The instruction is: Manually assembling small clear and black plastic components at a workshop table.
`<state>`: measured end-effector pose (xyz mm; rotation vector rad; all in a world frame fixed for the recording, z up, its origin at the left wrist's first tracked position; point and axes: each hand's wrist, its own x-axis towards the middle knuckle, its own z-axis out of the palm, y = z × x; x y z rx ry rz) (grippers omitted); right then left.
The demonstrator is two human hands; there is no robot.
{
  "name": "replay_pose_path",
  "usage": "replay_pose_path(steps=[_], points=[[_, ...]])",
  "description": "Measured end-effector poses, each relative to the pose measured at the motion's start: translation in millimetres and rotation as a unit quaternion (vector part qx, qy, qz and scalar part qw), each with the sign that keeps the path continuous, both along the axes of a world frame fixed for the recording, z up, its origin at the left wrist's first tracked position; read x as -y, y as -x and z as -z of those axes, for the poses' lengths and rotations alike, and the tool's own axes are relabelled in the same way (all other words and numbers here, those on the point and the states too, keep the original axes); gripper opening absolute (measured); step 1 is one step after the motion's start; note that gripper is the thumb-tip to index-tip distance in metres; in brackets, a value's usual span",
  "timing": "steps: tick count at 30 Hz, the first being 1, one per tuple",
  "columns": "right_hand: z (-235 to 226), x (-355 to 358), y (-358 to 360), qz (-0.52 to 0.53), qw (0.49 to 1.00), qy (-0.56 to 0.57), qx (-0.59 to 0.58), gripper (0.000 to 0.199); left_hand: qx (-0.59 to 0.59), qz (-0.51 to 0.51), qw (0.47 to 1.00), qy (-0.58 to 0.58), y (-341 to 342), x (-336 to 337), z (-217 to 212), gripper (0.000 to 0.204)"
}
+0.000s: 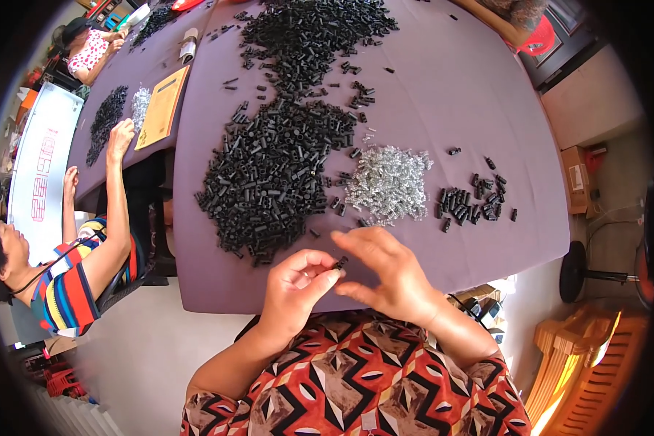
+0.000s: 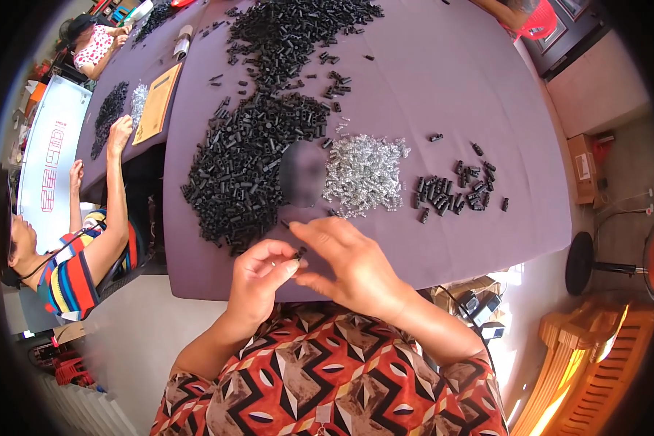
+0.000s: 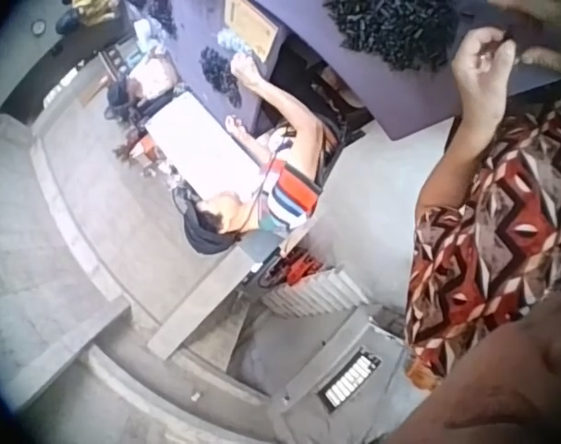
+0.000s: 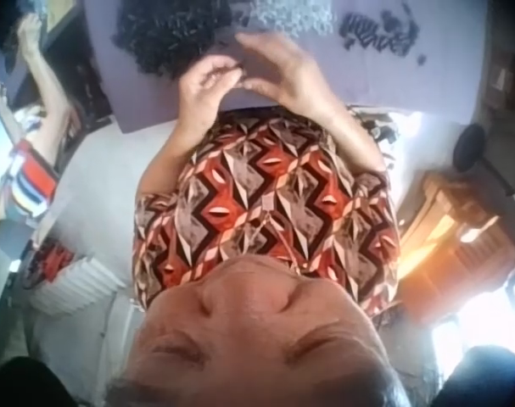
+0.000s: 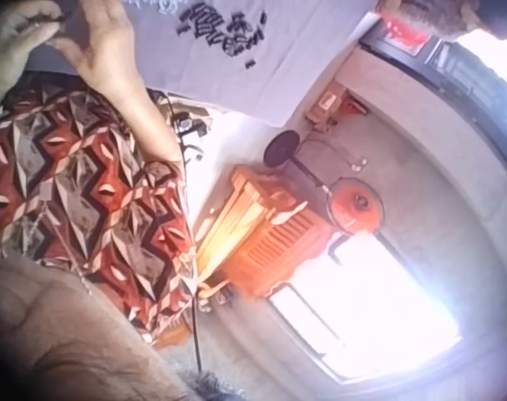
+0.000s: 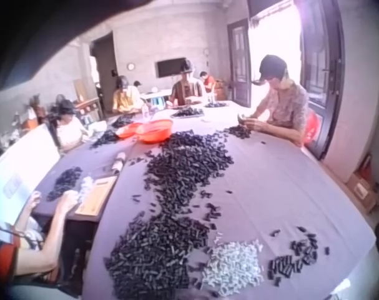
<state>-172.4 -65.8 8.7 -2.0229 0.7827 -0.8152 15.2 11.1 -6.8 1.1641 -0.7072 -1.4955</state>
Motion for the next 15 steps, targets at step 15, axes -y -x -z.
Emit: replay_pose_path(steps=[15], points=[[33.8,-3.0,-3.3,-0.018,0.991,0.099,0.089,0.045,-0.174,0.156,0.967,-0.106,-2.5,5.2,-12.6,0.032]])
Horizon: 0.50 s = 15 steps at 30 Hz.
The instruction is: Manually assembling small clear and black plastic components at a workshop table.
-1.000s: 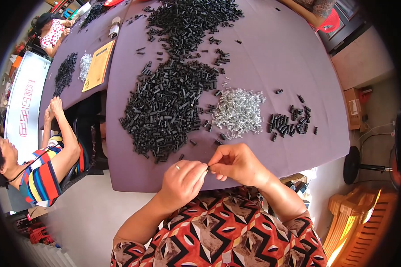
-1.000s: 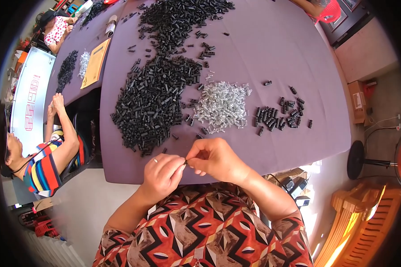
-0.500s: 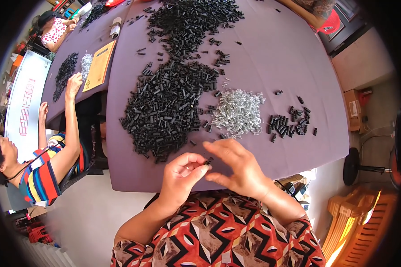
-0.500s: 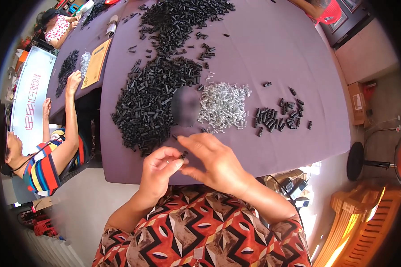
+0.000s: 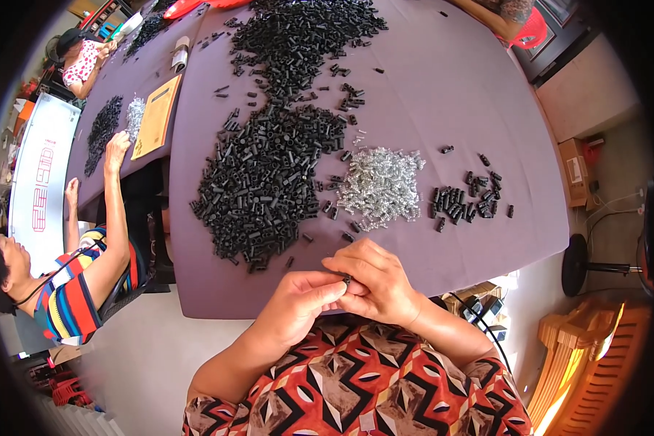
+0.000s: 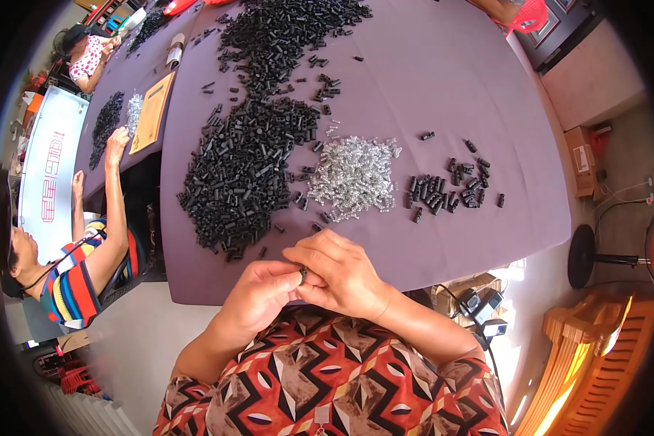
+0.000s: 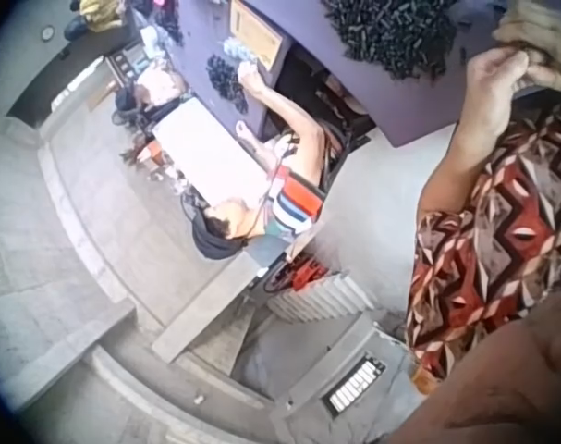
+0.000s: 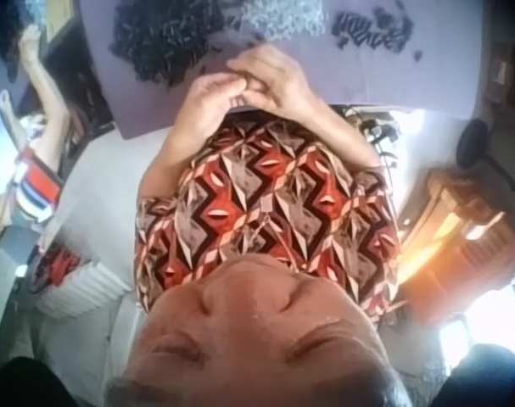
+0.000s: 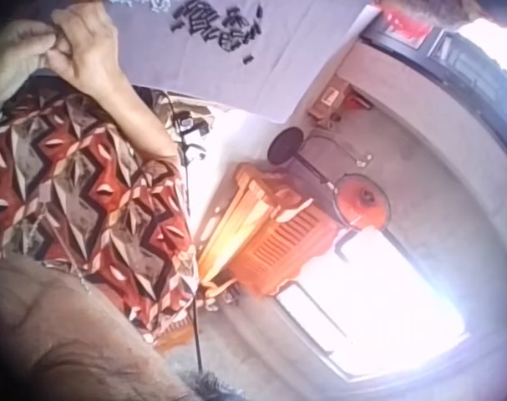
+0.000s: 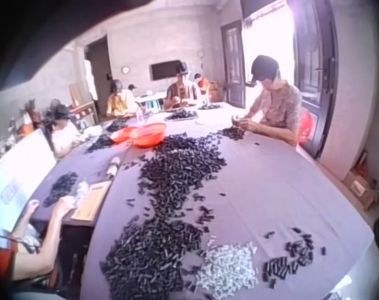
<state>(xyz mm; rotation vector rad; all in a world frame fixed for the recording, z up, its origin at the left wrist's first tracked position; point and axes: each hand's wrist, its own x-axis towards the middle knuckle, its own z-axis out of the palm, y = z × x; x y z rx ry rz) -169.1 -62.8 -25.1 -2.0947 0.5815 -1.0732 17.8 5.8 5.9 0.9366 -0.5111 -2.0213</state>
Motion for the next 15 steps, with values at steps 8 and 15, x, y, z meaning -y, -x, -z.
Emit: replay_pose_path(steps=[8,15], points=[[0.2,-1.5,3.9,-0.022,0.999,0.042,-0.015,0.046,-0.052,-0.048,0.997,-0.01,9.7,-5.2,5.6,0.028],[-13.8,-1.3,24.8,0.072,0.988,0.076,-0.114,0.048,0.315,-0.008,0.926,0.206,4.8,-2.4,-0.2,0.022]])
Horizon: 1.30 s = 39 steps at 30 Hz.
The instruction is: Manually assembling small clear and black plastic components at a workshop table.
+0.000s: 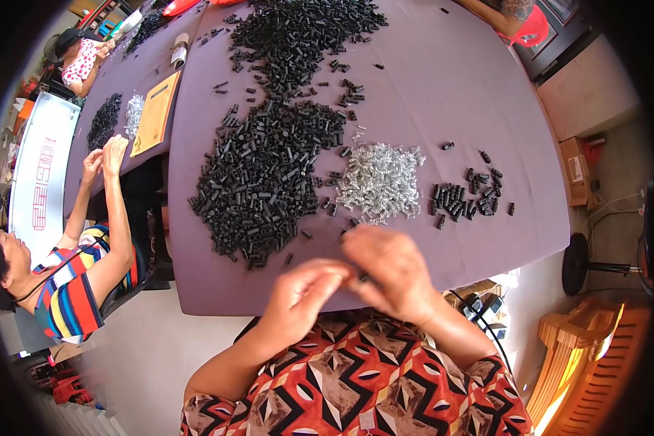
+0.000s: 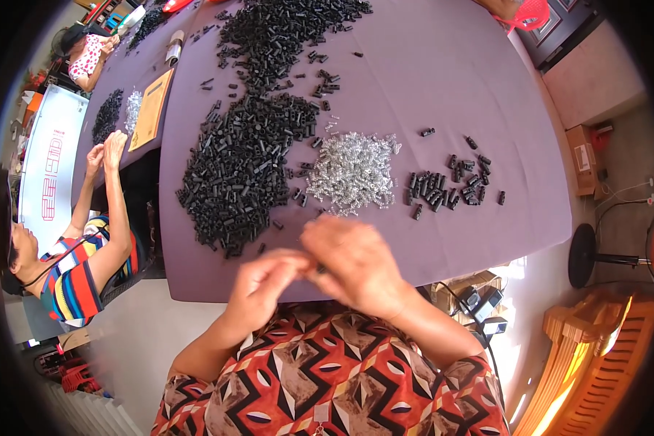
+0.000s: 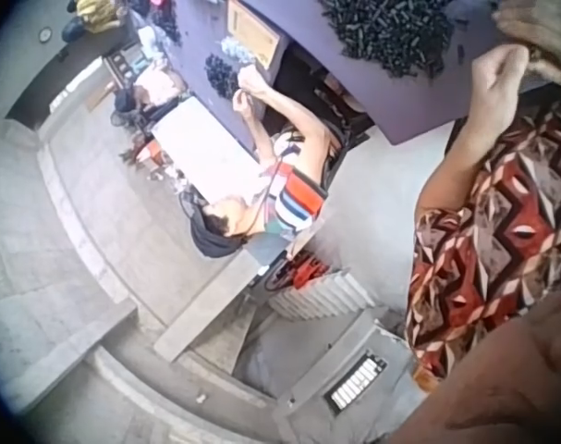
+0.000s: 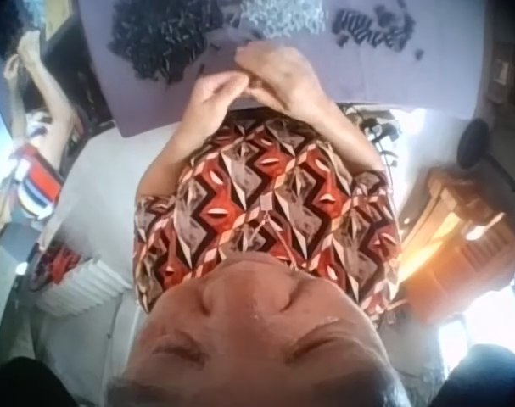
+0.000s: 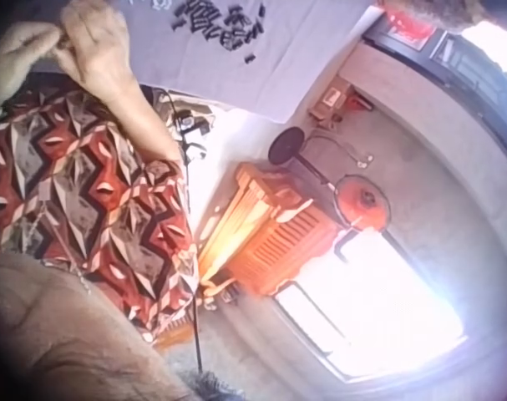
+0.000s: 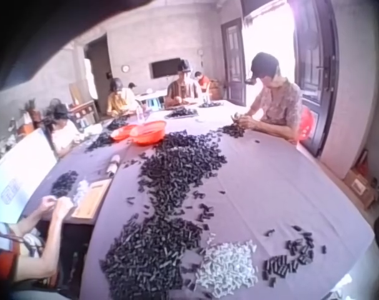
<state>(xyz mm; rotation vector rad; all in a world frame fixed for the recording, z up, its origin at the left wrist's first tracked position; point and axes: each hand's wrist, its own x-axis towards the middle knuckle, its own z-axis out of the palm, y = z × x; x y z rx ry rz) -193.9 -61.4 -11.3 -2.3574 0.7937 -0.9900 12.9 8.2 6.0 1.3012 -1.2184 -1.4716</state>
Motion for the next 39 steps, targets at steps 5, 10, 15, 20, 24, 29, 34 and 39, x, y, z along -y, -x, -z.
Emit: replay_pose_path(steps=[5,10,15,20,24,29,34,39], points=[[9.8,29.2,59.0,0.259,0.957,0.012,-0.128,0.055,0.328,-0.034,0.929,0.169,-27.1,1.5,-7.5,0.025],[2.1,32.5,62.7,0.319,0.935,-0.002,-0.156,0.056,0.413,0.028,0.884,0.218,-20.4,-5.8,14.7,0.024],[-6.4,8.3,36.2,0.104,0.99,-0.014,-0.089,0.029,0.433,0.017,0.859,0.273,-23.3,2.9,25.0,0.017],[1.7,6.9,18.0,0.067,0.988,-0.055,-0.129,0.027,0.459,-0.027,0.832,0.311,-22.2,19.0,21.1,0.018],[-6.7,17.6,-7.7,0.071,0.994,-0.019,-0.086,0.026,0.516,0.002,0.787,0.338,-29.2,38.4,14.3,0.023],[-8.5,24.2,15.5,0.128,0.988,-0.026,-0.087,0.018,0.533,0.063,0.769,0.347,-41.4,51.9,19.3,0.011],[-8.3,3.4,29.7,0.094,0.989,-0.057,-0.094,0.017,0.508,0.031,0.783,0.358,-30.0,48.2,7.5,0.015],[5.4,10.6,20.1,0.083,0.989,-0.07,-0.096,0.014,0.265,0.011,0.93,0.254,-10.0,32.6,11.9,0.013]])
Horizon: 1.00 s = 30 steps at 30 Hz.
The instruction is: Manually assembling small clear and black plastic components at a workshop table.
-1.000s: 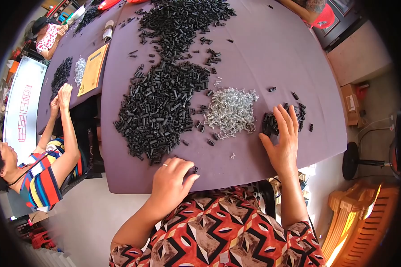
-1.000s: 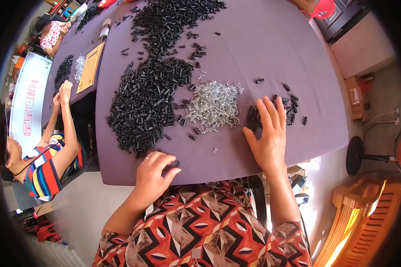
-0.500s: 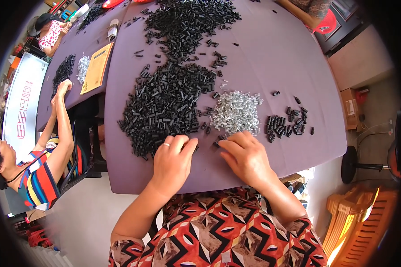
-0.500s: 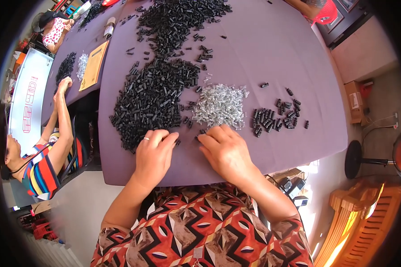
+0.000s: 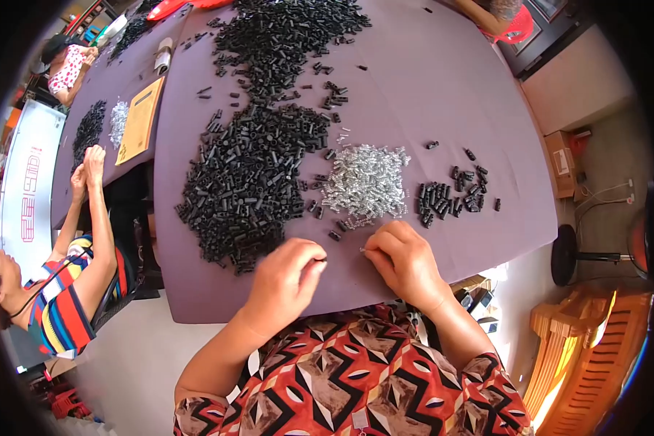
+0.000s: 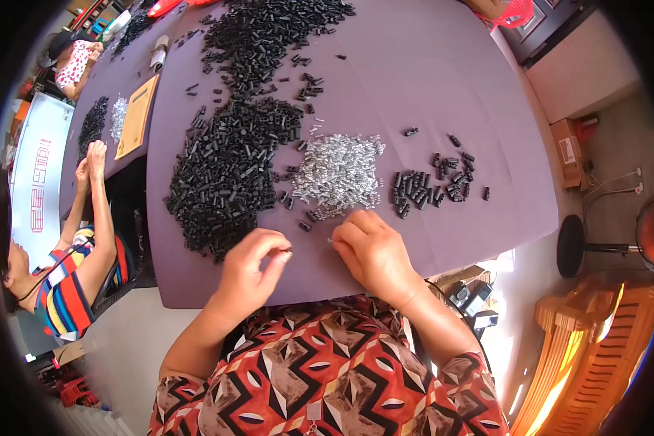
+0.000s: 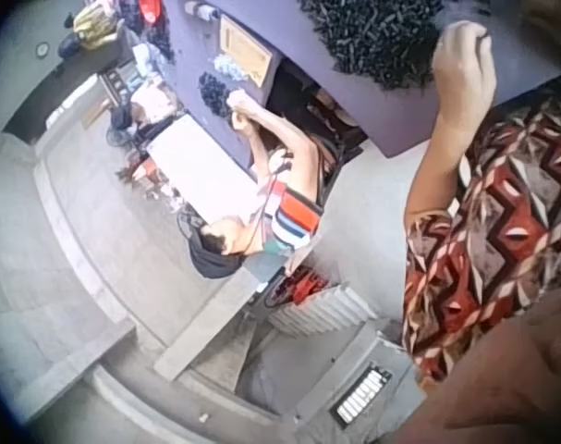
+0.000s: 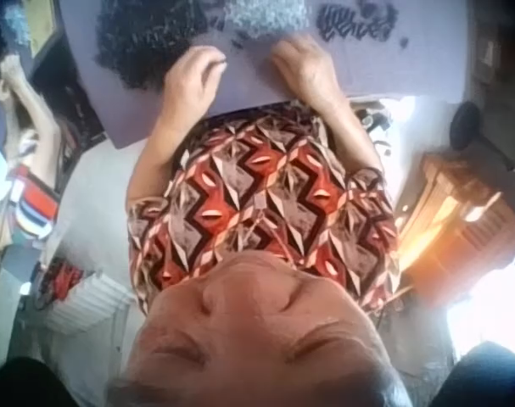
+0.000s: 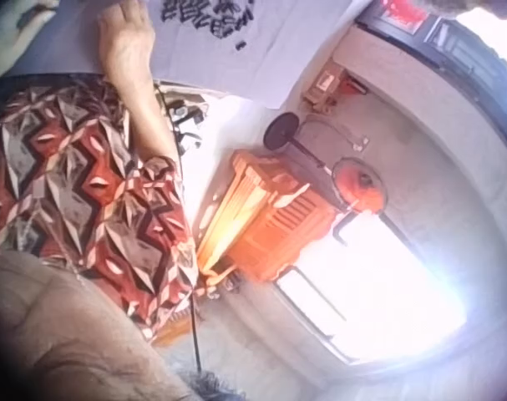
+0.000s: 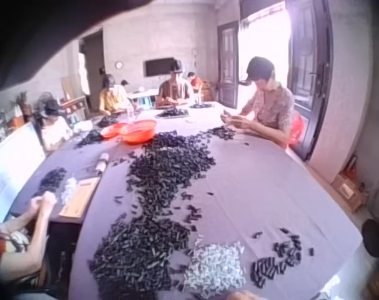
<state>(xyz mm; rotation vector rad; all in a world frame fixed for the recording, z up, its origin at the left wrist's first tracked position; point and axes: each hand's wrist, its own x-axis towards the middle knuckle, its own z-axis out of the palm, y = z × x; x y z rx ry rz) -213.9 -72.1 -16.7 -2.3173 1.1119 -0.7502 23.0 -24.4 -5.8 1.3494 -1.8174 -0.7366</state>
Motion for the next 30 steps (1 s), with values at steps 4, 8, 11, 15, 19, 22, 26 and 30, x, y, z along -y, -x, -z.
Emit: replay_pose_path(steps=[4,8,11,15,19,22,26,30], points=[[-8.3,2.7,-11.6,0.004,0.976,-0.17,0.14,0.012,-0.057,0.001,0.997,-0.054,15.6,-1.3,-4.0,0.025],[-3.1,2.6,-16.0,0.045,0.981,-0.125,0.138,0.015,-0.059,-0.02,0.998,-0.023,24.9,4.6,9.7,0.02],[2.5,-2.4,-7.8,0.025,0.993,-0.076,0.092,0.019,0.049,-0.04,0.997,0.041,17.1,2.7,11.6,0.013],[11.4,-10.3,-23.2,-0.011,1.0,0.025,-0.011,0.026,0.089,-0.027,0.996,0.001,14.2,-1.6,10.2,0.021],[9.5,-4.4,-25.3,-0.003,0.993,-0.044,0.11,0.014,0.033,0.002,0.999,-0.009,18.4,-2.6,10.9,0.027],[-3.0,-1.0,-15.6,-0.01,0.945,-0.267,0.189,0.01,0.048,0.001,0.997,0.059,20.7,0.5,8.0,0.028],[1.8,-1.9,-16.9,-0.006,0.92,-0.319,0.226,0.01,0.094,0.008,0.986,0.14,21.2,4.8,4.3,0.027],[7.5,-4.5,-17.4,0.006,0.879,-0.402,0.256,0.011,0.095,0.014,0.982,0.161,20.0,6.6,4.4,0.022]])
